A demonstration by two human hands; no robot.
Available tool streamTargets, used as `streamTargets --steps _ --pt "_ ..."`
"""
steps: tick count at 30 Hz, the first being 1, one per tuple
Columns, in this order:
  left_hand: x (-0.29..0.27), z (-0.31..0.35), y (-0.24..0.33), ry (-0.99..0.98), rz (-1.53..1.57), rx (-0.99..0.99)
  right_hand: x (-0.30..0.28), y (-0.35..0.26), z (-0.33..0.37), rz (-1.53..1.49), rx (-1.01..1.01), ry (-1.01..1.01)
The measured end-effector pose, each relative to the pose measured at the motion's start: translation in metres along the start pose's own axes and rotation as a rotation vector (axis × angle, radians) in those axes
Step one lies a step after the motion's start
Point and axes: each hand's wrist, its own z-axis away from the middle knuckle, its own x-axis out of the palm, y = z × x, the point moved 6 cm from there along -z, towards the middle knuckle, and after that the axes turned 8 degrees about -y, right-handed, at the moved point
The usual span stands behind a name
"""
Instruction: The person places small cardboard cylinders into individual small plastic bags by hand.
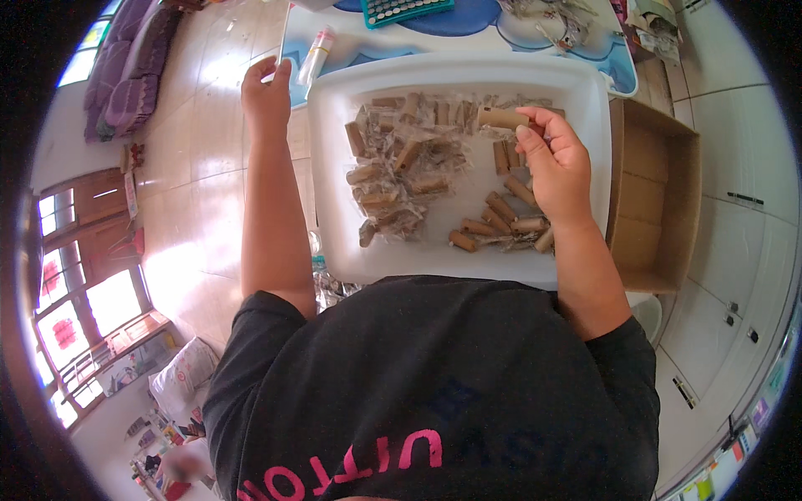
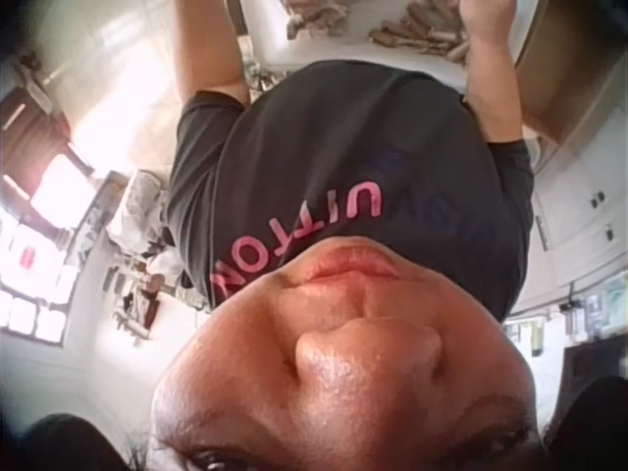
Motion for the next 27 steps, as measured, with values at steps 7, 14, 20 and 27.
streamTargets --steps 7,14,20,27 --pt "0.018 -0.018 -0.044 -0.305 -0.338 -0.193 0.008 0.0 0.001 0.037 0.003 -0.035" --pt "-0.025 -0.012 -0.026 -0.186 -0.352 0.004 0.009 -0.002 0.0 0.077 -0.065 -0.03" --pt "0.018 0.063 0.054 -0.528 0.523 -0.189 0.002 -0.031 0.008 0.206 -0.388 0.2" --pt "0.07 0.126 0.088 -0.805 0.518 -0.228 0.009 -0.037 0.014 0.402 -0.565 0.168"
